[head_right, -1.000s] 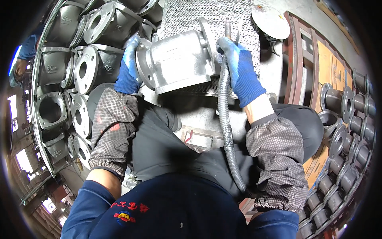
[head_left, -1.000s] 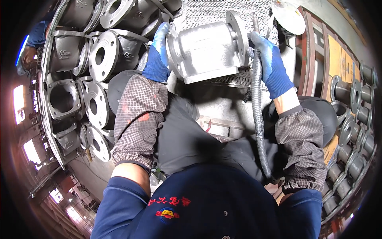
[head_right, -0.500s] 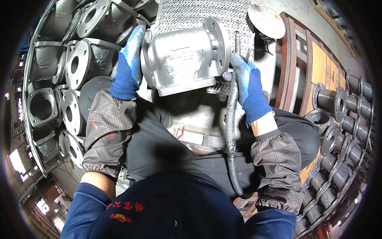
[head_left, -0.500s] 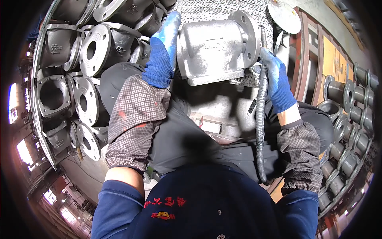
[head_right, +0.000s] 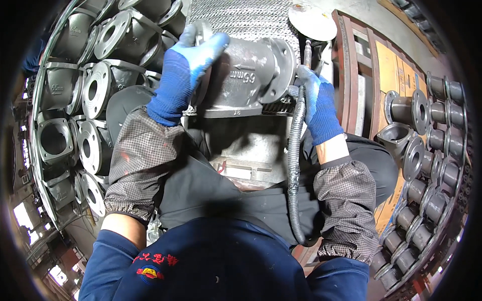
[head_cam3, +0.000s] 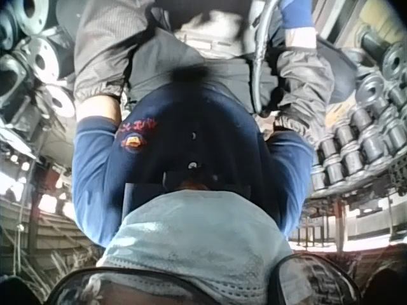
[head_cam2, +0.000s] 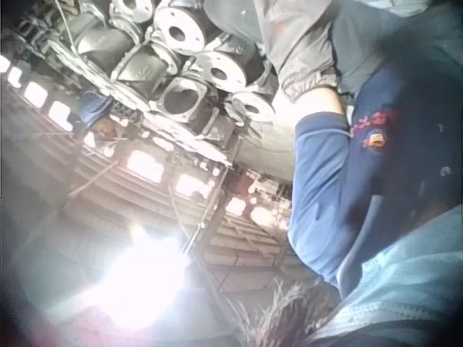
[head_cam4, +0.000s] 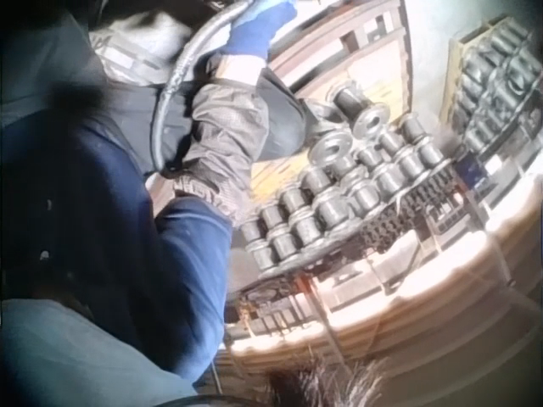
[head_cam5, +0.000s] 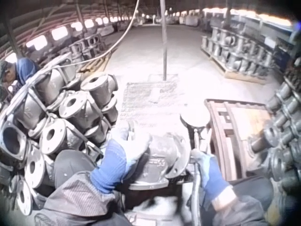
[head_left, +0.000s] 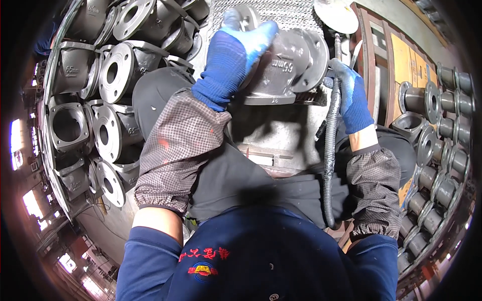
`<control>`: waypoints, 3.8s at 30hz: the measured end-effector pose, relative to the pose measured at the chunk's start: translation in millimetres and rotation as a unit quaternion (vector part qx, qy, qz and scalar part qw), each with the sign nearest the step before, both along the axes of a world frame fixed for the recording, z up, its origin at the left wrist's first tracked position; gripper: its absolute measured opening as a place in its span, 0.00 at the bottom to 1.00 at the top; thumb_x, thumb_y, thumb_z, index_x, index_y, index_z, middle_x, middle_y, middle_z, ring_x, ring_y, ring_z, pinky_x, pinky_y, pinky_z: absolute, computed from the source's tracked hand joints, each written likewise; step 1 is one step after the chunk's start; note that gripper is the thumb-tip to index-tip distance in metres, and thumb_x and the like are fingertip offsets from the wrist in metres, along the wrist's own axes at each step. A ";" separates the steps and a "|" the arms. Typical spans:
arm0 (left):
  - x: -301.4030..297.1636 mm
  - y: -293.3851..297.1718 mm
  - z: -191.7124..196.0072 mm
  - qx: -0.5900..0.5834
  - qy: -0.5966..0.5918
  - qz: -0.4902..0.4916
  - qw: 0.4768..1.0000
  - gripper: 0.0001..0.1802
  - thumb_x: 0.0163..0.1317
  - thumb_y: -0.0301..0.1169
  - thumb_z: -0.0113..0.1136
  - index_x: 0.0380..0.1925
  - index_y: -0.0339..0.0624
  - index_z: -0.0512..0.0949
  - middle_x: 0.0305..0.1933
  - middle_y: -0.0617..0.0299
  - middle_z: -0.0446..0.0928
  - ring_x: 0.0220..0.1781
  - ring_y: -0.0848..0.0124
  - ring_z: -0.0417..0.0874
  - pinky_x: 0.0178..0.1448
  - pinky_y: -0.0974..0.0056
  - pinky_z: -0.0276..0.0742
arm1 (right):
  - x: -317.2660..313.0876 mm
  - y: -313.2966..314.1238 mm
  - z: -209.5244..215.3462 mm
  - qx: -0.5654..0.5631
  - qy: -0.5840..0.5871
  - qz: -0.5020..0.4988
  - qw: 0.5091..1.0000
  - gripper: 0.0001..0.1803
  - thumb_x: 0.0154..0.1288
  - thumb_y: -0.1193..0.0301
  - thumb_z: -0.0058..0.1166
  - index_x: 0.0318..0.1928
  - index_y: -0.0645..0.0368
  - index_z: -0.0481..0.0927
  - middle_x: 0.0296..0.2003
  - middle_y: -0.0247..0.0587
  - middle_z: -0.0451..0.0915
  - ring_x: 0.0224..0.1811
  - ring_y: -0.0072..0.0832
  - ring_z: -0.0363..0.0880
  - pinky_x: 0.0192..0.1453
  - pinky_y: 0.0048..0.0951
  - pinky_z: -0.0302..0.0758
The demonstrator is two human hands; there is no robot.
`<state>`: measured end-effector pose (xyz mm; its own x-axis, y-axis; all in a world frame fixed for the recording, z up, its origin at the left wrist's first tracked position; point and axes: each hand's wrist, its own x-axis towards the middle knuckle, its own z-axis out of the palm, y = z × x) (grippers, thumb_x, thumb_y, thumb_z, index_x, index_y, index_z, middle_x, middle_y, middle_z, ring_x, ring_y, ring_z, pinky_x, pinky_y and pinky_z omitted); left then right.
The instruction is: The person holds a metal casting and uses a power tool to grind and smooth the interior and exterior surfaces of the part.
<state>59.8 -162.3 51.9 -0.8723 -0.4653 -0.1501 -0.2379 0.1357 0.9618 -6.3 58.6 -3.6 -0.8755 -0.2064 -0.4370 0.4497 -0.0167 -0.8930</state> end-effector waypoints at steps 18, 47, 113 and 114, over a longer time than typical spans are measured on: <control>17.1 47.3 1.6 -0.259 0.198 -0.425 0.845 0.23 0.55 0.34 0.63 0.53 0.47 0.75 0.28 0.60 0.77 0.31 0.65 0.79 0.39 0.62 0.75 | 6.8 33.5 20.0 0.003 0.143 0.047 0.989 0.20 0.62 0.63 0.53 0.46 0.67 0.78 0.36 0.39 0.79 0.31 0.22 0.77 0.36 0.20 0.75; 60.3 -99.7 -45.4 -0.160 0.098 -0.038 0.981 0.22 0.66 0.32 0.45 0.57 0.31 0.65 0.43 0.47 0.79 0.41 0.63 0.84 0.45 0.64 0.81 | -2.8 -81.9 12.1 -0.042 0.091 0.130 0.987 0.16 0.60 0.62 0.57 0.38 0.65 0.80 0.28 0.29 0.76 0.30 0.16 0.70 0.36 0.20 0.68; 51.7 -86.4 -65.0 -0.145 0.050 -0.126 0.980 0.21 0.70 0.26 0.42 0.61 0.33 0.63 0.58 0.46 0.71 0.58 0.59 0.76 0.62 0.62 0.71 | 12.1 -64.0 27.3 0.166 0.045 0.047 0.984 0.21 0.67 0.64 0.51 0.52 0.69 0.74 0.23 0.32 0.74 0.19 0.13 0.68 0.22 0.17 0.67; 52.8 -86.9 -69.4 -0.196 0.067 -0.138 0.969 0.21 0.70 0.26 0.42 0.61 0.33 0.63 0.58 0.46 0.71 0.57 0.59 0.76 0.61 0.62 0.72 | 8.2 -60.0 38.5 0.157 0.076 0.063 0.983 0.22 0.66 0.64 0.52 0.54 0.69 0.73 0.25 0.34 0.77 0.18 0.14 0.69 0.22 0.18 0.68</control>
<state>112.6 -249.2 -17.5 -0.9708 -0.2108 0.1142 -0.0173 0.5367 0.8436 1.9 -1.4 34.9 -0.9116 -0.1937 -0.3625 0.2911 0.3183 -0.9022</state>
